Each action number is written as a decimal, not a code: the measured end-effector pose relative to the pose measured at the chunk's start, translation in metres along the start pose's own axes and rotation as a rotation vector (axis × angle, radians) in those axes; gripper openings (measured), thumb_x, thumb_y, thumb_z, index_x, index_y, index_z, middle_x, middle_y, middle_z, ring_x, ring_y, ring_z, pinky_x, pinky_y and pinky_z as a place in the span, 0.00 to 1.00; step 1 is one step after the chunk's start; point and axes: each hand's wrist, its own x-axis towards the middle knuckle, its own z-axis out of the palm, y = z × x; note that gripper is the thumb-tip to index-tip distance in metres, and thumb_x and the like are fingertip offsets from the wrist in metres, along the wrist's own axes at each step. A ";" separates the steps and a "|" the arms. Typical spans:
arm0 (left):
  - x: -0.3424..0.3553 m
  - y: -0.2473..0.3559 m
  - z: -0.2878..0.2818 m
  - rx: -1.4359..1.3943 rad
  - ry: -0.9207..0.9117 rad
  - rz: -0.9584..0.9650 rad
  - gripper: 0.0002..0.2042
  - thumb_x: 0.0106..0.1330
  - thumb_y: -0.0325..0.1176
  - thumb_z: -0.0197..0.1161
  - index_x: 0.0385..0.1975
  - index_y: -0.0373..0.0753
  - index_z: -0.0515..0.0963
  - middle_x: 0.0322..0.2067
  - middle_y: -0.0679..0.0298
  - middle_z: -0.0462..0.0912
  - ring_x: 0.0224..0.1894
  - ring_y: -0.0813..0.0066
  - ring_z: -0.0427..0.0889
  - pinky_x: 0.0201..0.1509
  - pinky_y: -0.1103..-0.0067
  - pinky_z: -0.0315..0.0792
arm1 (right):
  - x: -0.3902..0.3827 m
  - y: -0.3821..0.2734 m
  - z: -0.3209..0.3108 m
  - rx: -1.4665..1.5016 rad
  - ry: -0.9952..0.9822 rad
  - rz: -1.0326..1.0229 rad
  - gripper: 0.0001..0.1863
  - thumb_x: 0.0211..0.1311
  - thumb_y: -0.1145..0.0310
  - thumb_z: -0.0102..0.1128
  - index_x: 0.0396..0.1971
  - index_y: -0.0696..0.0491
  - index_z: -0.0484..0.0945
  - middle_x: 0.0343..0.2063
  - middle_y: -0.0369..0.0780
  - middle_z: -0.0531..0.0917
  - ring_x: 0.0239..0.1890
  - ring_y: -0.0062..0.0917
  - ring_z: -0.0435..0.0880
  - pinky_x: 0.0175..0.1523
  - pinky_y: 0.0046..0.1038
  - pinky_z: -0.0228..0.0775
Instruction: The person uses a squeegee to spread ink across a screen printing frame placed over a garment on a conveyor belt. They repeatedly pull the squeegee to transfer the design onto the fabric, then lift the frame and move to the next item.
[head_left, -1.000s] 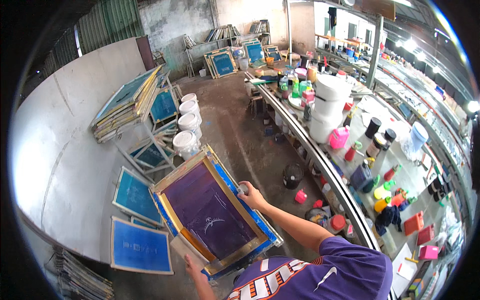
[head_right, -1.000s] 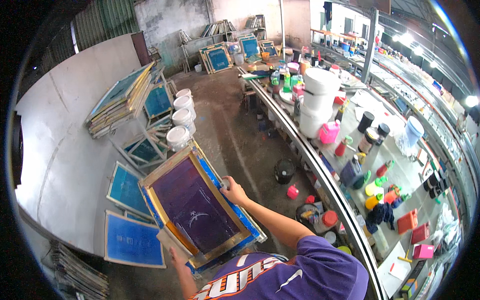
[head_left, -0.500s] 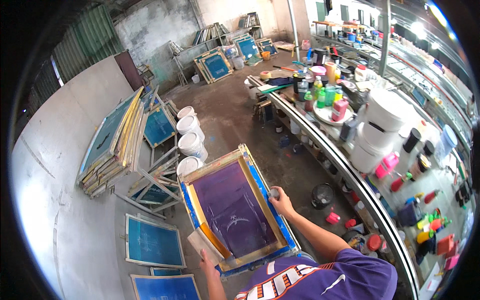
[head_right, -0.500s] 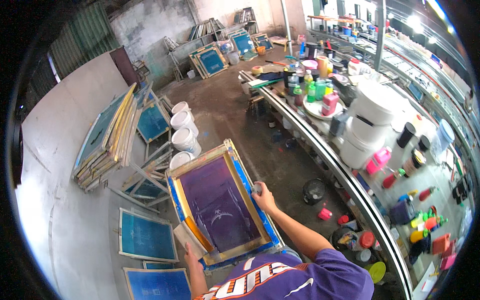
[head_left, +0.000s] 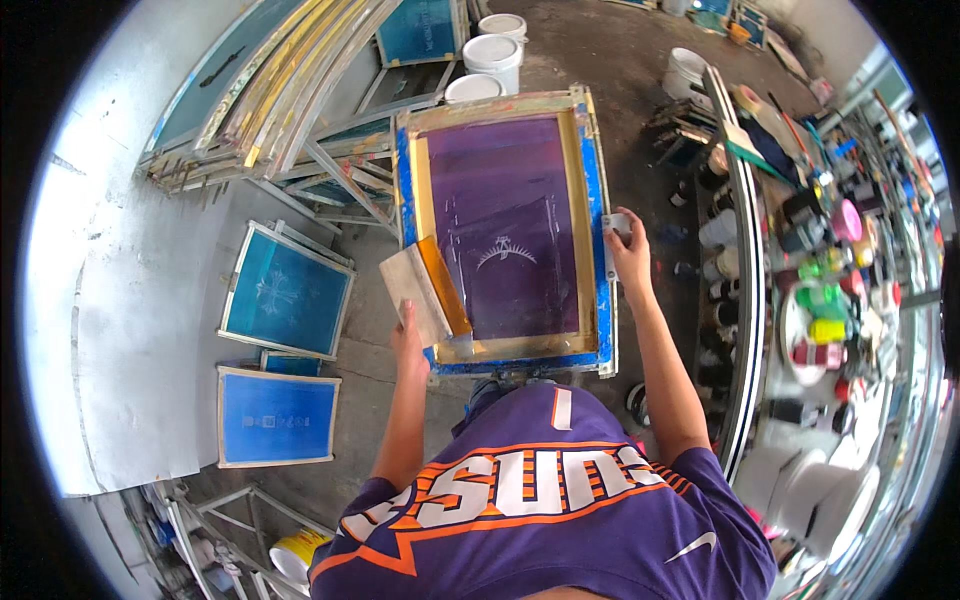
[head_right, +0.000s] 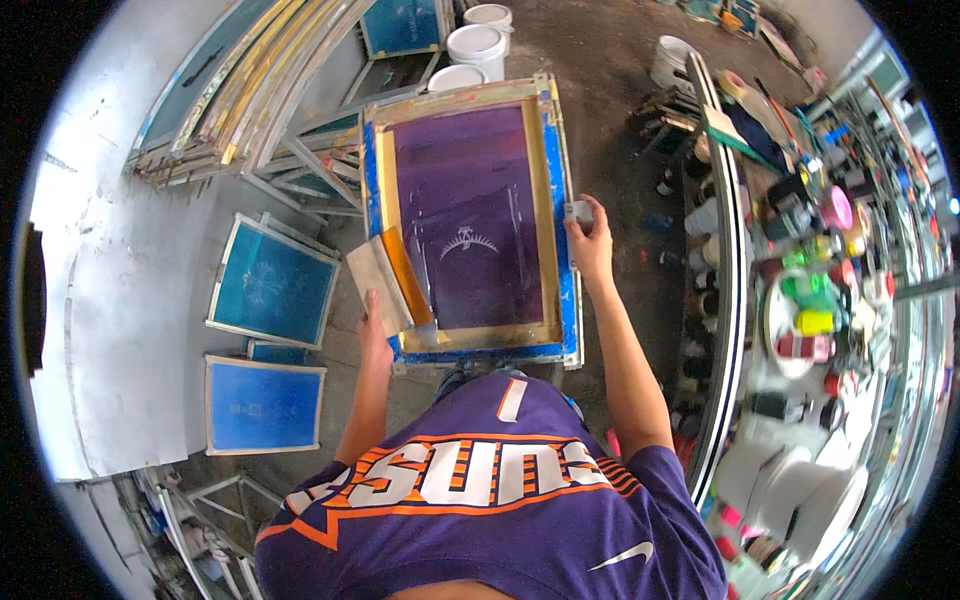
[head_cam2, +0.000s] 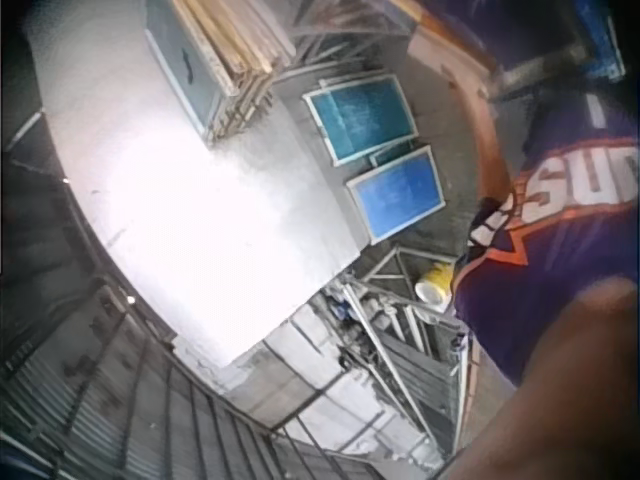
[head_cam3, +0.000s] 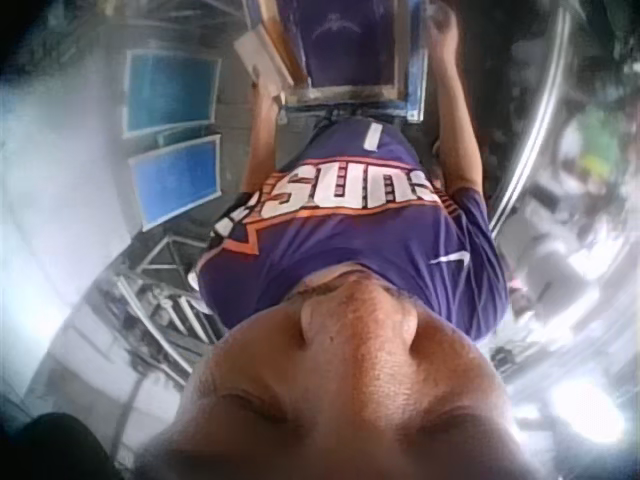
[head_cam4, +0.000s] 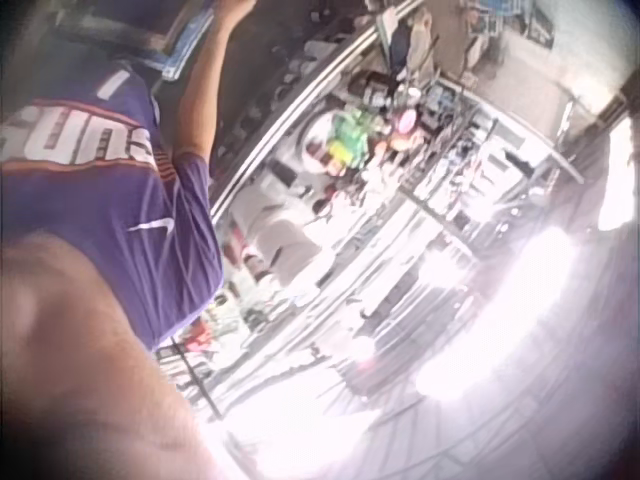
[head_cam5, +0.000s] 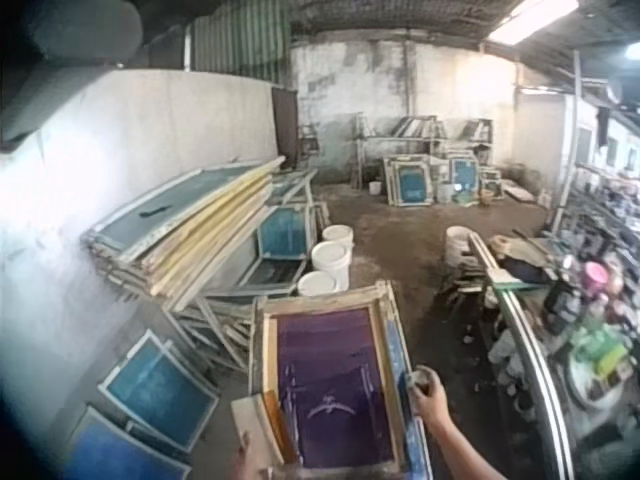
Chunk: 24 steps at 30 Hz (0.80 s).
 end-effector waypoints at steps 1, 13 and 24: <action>0.013 0.005 0.019 -0.010 0.005 0.024 0.43 0.62 0.61 0.67 0.59 0.21 0.69 0.55 0.48 0.77 0.56 0.62 0.79 0.58 0.70 0.73 | 0.023 -0.002 0.002 -0.006 -0.014 0.018 0.25 0.63 0.72 0.64 0.61 0.48 0.73 0.39 0.40 0.83 0.41 0.24 0.82 0.49 0.28 0.74; 0.272 0.097 0.265 0.038 -0.156 0.131 0.38 0.66 0.58 0.65 0.59 0.24 0.71 0.60 0.49 0.75 0.61 0.62 0.75 0.63 0.71 0.69 | 0.328 0.028 0.043 0.072 0.115 0.104 0.25 0.62 0.73 0.62 0.60 0.50 0.73 0.40 0.40 0.82 0.39 0.25 0.81 0.46 0.28 0.74; 0.460 0.119 0.520 0.036 -0.263 0.019 0.33 0.67 0.54 0.66 0.55 0.24 0.74 0.51 0.54 0.81 0.50 0.67 0.82 0.53 0.70 0.77 | 0.622 0.102 0.058 -0.041 0.311 0.071 0.25 0.57 0.72 0.65 0.57 0.47 0.75 0.38 0.43 0.84 0.41 0.27 0.83 0.47 0.30 0.75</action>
